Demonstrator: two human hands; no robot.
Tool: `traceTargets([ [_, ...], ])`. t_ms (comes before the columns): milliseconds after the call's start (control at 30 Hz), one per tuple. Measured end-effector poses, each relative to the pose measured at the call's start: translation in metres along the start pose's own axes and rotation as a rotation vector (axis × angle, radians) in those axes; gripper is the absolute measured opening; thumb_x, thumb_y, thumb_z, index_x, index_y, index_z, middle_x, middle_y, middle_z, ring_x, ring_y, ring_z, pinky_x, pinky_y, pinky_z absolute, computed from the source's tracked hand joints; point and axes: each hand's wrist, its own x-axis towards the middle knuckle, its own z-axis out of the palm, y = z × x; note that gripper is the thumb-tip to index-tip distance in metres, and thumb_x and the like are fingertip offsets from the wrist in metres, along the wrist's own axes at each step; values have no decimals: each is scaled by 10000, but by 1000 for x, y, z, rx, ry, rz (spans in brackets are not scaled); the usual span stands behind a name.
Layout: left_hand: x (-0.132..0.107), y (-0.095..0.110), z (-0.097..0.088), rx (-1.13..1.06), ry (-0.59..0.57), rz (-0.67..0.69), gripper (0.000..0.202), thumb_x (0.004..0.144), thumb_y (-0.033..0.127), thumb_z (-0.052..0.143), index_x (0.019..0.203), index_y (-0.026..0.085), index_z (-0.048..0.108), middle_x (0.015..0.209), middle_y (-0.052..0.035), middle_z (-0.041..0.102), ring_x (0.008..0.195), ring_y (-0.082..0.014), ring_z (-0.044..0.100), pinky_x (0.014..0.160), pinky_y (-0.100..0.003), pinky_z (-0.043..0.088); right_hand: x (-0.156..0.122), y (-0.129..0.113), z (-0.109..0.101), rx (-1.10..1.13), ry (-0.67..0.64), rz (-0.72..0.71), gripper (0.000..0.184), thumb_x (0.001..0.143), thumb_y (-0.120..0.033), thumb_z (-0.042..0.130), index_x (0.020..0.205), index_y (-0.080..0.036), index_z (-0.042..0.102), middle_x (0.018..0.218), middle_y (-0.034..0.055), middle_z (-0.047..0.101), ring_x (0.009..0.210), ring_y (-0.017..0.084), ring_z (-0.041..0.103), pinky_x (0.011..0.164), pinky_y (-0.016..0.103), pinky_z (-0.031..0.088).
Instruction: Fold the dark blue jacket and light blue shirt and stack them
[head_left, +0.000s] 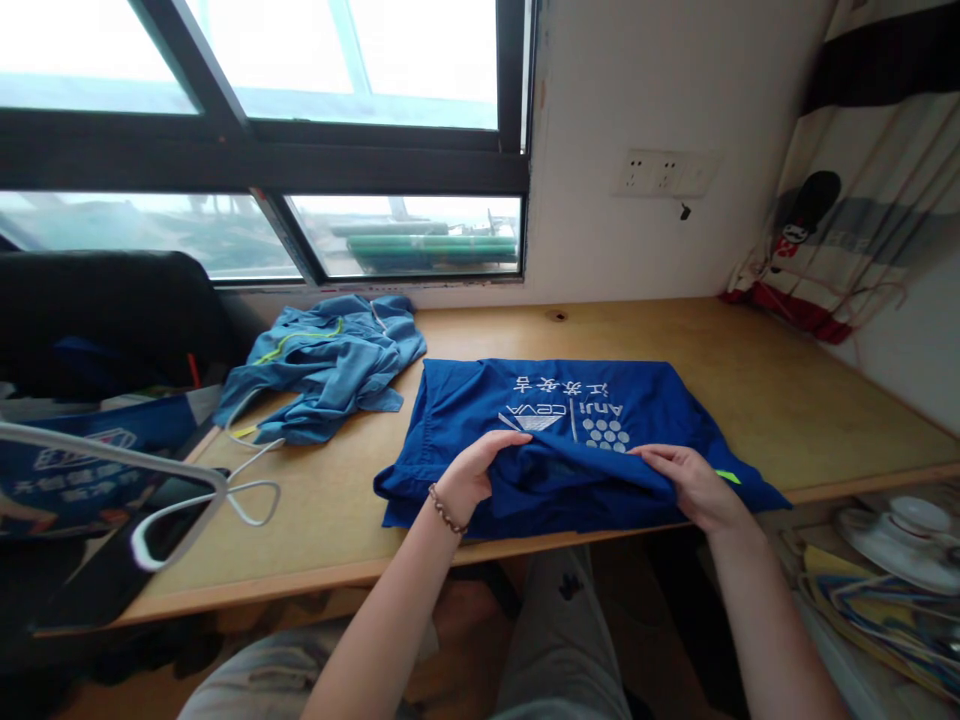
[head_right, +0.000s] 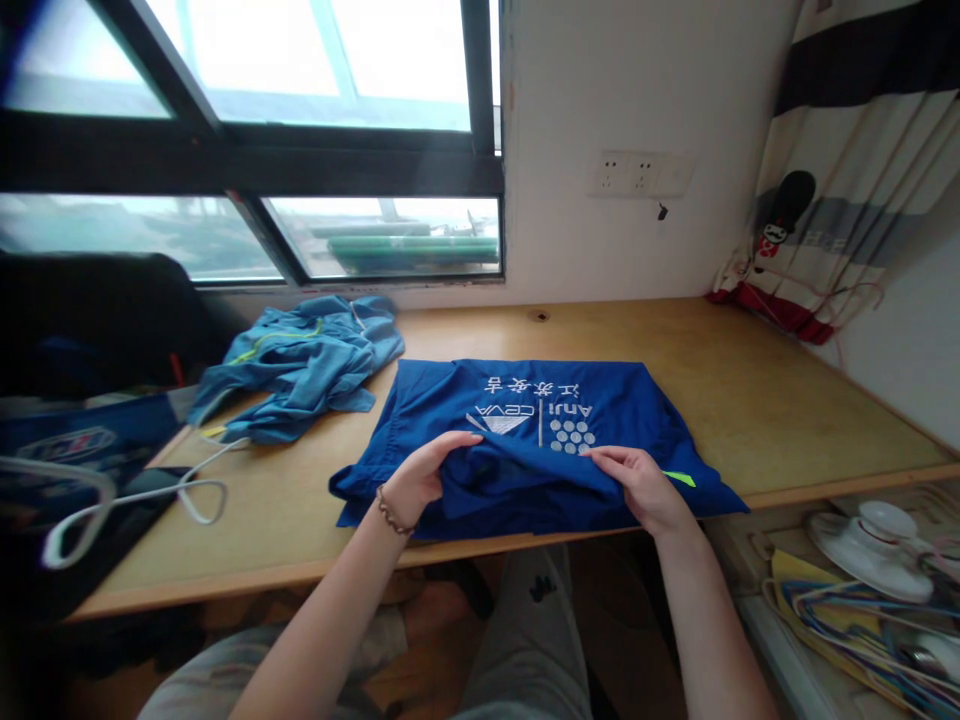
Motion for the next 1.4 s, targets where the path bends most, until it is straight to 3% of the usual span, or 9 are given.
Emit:
traceTargets([
  [133, 20, 3, -8, -63, -32, -195, 130, 642, 179, 638, 739, 99, 604, 601, -58, 649, 541, -184, 617, 558, -308, 529, 20, 4, -9, 57, -137, 189, 268, 636, -379, 650, 714, -123, 643, 633, 60, 651, 569, 180, 602, 537, 282, 474],
  [267, 44, -10, -21, -31, -34, -116, 164, 642, 172, 641, 785, 104, 601, 652, -60, 651, 590, -180, 619, 608, -309, 519, 41, 25, -11, 257, -26, 240, 189, 689, -332, 596, 706, -145, 619, 630, 48, 647, 597, 188, 614, 576, 313, 497],
  [433, 47, -23, -28, 311, 163, 336, 272, 652, 250, 654, 880, 120, 583, 728, -56, 617, 674, -162, 588, 607, -243, 466, 41, 33, -3, 364, 232, -79, 337, 626, -277, 659, 943, -194, 583, 713, 1, 636, 677, 155, 613, 667, 288, 501],
  [600, 7, -24, 7, 866, 455, 934, 409, 714, 243, 593, 1101, 166, 488, 1214, -136, 423, 1133, -276, 390, 918, -408, 344, 29, 18, 13, -23, 282, -383, 574, 594, -280, 695, 1124, -212, 487, 994, 52, 597, 906, 198, 565, 829, 357, 449],
  [700, -9, -35, 40, 1207, 182, 1142, 375, 781, 169, 491, 1152, 203, 447, 1264, -105, 382, 1181, -244, 338, 980, -394, 287, 31, 14, 15, -207, 320, -428, 418, 645, -330, 646, 1023, -179, 551, 992, 67, 596, 917, 201, 554, 840, 351, 429],
  [767, -8, -47, 57, 1358, -47, 1109, 459, 772, 156, 501, 1212, 203, 380, 1238, -107, 410, 1130, -236, 400, 949, -368, 336, 31, 11, 11, -305, 323, -429, 361, 682, -360, 605, 987, -170, 574, 949, 66, 609, 874, 196, 563, 788, 329, 443],
  [900, 7, -67, 68, 1473, -62, 971, 699, 696, 180, 608, 1292, 170, 242, 1227, -149, 378, 1065, -271, 448, 857, -363, 408, 17, -2, 0, -582, 333, -410, 314, 732, -410, 539, 926, -174, 613, 760, 46, 617, 678, 173, 561, 609, 276, 439],
  [1100, 14, -75, 58, 1689, -341, 843, 205, 763, 294, 546, 934, 181, 545, 896, -56, 501, 758, -173, 546, 678, -263, 452, 24, -8, -13, -988, 95, -440, 196, 738, -380, 523, 777, -227, 640, 705, 7, 596, 678, 165, 540, 663, 286, 405],
  [1400, -1, -69, 18, 1401, 150, 853, 259, 863, 276, 381, 1093, 193, 466, 977, -55, 495, 791, -139, 540, 714, -250, 457, 46, 51, -59, -483, -184, -44, 313, 651, -422, 605, 812, -166, 526, 590, -37, 498, 511, 83, 457, 461, 191, 349],
])
